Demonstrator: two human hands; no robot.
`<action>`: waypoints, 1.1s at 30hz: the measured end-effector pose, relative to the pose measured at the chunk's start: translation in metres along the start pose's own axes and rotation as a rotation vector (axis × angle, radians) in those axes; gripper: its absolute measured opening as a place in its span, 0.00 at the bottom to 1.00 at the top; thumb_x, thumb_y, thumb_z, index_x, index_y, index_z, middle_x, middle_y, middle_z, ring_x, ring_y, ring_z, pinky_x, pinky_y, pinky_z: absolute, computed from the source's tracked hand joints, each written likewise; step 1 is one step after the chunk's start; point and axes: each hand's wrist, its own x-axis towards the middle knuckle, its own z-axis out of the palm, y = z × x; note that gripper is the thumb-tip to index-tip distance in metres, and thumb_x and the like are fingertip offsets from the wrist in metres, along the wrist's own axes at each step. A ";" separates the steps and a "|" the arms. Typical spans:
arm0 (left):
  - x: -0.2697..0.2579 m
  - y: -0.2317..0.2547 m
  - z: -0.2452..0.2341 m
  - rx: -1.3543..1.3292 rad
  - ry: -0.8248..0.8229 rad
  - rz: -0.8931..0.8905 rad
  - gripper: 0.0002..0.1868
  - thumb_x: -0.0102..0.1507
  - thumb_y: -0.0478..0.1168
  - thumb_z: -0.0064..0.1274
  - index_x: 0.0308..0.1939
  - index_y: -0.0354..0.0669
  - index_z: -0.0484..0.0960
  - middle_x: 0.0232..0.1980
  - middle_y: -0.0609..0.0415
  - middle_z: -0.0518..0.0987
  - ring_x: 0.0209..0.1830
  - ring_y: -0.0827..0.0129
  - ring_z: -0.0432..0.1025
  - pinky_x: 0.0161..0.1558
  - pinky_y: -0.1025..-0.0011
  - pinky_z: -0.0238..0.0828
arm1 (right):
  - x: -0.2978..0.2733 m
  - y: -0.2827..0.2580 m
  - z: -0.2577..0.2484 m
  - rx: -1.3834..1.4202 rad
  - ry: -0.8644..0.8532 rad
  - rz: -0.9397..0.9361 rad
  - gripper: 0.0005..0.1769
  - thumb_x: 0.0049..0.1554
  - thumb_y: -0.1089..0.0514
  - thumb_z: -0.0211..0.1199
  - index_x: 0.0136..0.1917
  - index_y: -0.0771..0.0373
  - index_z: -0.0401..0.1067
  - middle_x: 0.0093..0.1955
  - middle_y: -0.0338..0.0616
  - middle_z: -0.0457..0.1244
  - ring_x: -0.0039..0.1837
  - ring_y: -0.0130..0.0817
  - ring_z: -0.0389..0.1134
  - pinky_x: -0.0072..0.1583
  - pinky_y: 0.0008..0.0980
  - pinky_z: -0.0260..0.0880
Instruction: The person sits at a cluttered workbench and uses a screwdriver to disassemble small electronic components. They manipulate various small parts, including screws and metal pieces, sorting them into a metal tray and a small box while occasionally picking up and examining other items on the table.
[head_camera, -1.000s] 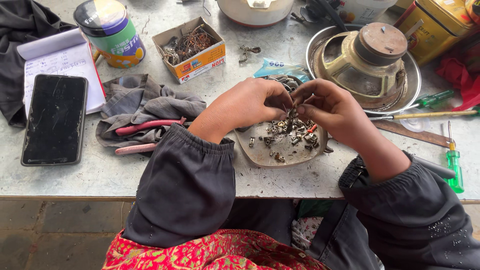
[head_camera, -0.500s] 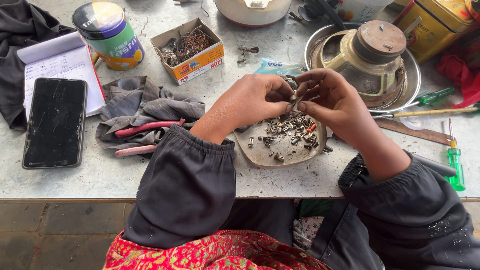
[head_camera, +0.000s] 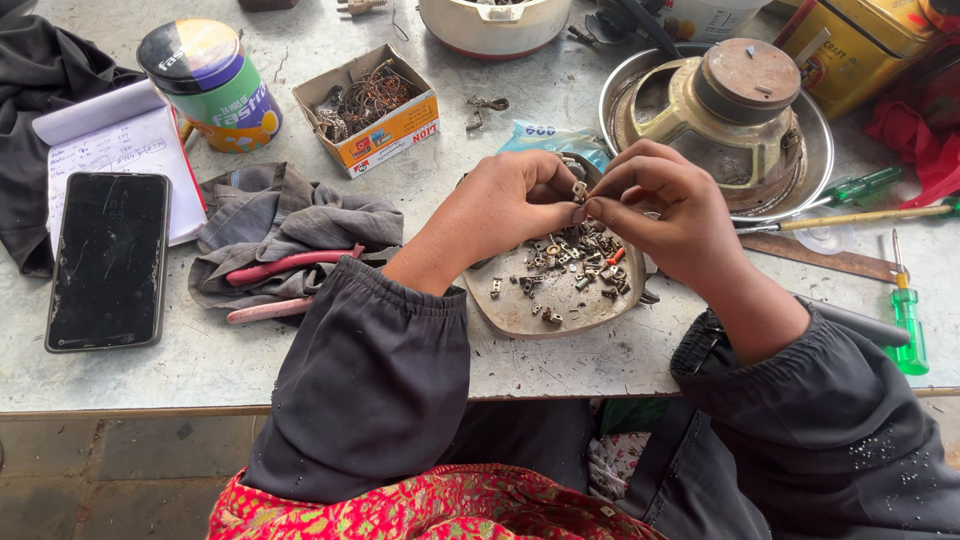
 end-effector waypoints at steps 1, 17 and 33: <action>0.000 -0.001 0.000 -0.015 -0.007 -0.013 0.14 0.61 0.38 0.63 0.46 0.34 0.83 0.42 0.53 0.88 0.40 0.77 0.81 0.41 0.79 0.79 | -0.001 0.002 -0.002 0.114 -0.012 0.021 0.07 0.60 0.63 0.68 0.51 0.67 0.76 0.54 0.40 0.63 0.55 0.23 0.67 0.56 0.24 0.72; 0.000 0.006 -0.007 -0.263 0.053 0.062 0.16 0.65 0.40 0.59 0.54 0.37 0.81 0.40 0.55 0.86 0.39 0.81 0.79 0.39 0.82 0.78 | 0.004 0.012 0.000 0.145 0.003 0.085 0.13 0.62 0.57 0.66 0.59 0.64 0.72 0.53 0.37 0.68 0.54 0.21 0.69 0.54 0.24 0.71; 0.000 0.006 -0.005 -0.211 0.161 0.125 0.14 0.67 0.44 0.60 0.49 0.37 0.86 0.39 0.58 0.86 0.36 0.81 0.79 0.37 0.81 0.79 | 0.001 0.012 0.001 0.356 0.041 0.071 0.14 0.62 0.63 0.64 0.60 0.67 0.69 0.54 0.38 0.67 0.57 0.23 0.71 0.61 0.25 0.75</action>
